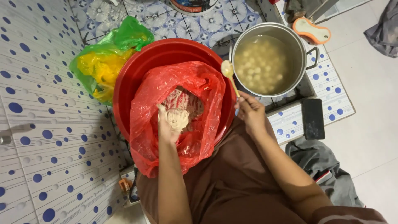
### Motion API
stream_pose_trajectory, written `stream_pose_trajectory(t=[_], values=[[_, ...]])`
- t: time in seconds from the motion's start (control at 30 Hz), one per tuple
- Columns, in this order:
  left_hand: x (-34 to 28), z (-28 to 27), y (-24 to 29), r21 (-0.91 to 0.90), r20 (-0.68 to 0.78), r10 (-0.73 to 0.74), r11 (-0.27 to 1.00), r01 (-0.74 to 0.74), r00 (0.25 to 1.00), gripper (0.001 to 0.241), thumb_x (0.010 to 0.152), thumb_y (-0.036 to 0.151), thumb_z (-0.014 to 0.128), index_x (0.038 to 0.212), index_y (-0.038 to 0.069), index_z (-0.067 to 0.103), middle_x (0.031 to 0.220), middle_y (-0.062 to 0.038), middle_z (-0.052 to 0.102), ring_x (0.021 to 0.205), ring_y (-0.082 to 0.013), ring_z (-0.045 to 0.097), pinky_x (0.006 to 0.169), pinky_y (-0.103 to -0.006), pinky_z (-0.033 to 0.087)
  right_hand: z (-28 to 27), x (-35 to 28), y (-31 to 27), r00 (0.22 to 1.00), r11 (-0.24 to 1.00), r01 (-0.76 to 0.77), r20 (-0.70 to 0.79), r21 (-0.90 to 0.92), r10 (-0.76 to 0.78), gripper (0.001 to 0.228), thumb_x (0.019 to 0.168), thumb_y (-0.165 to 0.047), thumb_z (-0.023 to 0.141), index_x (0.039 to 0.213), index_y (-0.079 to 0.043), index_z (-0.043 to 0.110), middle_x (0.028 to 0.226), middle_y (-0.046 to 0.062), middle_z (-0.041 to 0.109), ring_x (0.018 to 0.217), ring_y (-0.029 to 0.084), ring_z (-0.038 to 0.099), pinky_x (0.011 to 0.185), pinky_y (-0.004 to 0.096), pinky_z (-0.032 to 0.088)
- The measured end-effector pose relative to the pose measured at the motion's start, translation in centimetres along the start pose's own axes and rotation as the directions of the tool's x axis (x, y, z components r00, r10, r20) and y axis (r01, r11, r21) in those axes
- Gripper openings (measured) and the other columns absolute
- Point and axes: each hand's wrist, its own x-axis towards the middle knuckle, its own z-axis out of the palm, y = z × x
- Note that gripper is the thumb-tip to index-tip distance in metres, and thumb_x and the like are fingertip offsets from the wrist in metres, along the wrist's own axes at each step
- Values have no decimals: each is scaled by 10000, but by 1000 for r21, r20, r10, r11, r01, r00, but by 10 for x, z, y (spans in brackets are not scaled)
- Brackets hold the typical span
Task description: Forming meatballs by squeezing meat paste through the hand and scooping it into a pot of water with a spoon.
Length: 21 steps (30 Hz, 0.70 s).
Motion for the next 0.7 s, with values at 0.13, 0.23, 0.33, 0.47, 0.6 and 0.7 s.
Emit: stream_pose_trajectory(t=[0.13,0.23,0.33,0.47,0.6,0.7], values=[[-8,-5,4,139,2,217,967,-215,976,224,931,277,782,973,61,739,834,-133,733,740,-236,750,668,-415,650,26,0,16,999,993,-48,11,111,47,291,1007,-17,573,1283,46,636,686,171,603,349,63,347,323,215,329],[-23,14,4,246,59,369,895,-372,927,325,868,73,808,1176,5,728,1043,-163,753,908,-274,756,767,-427,648,44,-3,17,996,992,-85,20,97,83,316,1006,-33,568,1303,61,626,694,153,600,354,47,345,329,201,314],[-25,13,5,321,58,417,853,-412,907,332,816,4,835,1134,28,743,1014,-148,776,883,-213,753,759,-347,647,59,-3,16,994,990,-105,18,94,104,321,1005,-58,589,1305,49,630,707,140,611,370,54,341,345,205,328],[-27,13,9,385,-39,449,831,-401,893,358,661,-72,917,923,41,701,791,-73,717,702,-155,699,637,-317,605,59,3,32,998,996,-67,6,54,67,303,1001,-53,595,1284,35,654,702,140,615,366,65,359,350,217,341],[0,-12,5,552,-10,527,711,-434,850,409,623,-5,969,946,49,723,803,-45,689,749,-133,648,727,-310,568,45,11,42,999,998,31,-32,-51,-33,284,1021,-56,578,1282,27,656,714,136,623,373,64,404,362,212,355],[-30,15,27,606,101,518,645,-466,850,358,771,25,850,1088,55,686,867,-72,688,838,-157,667,780,-379,601,37,19,40,996,992,80,-19,-95,-82,285,1035,-47,561,1294,39,646,728,135,616,370,64,408,364,211,368]])
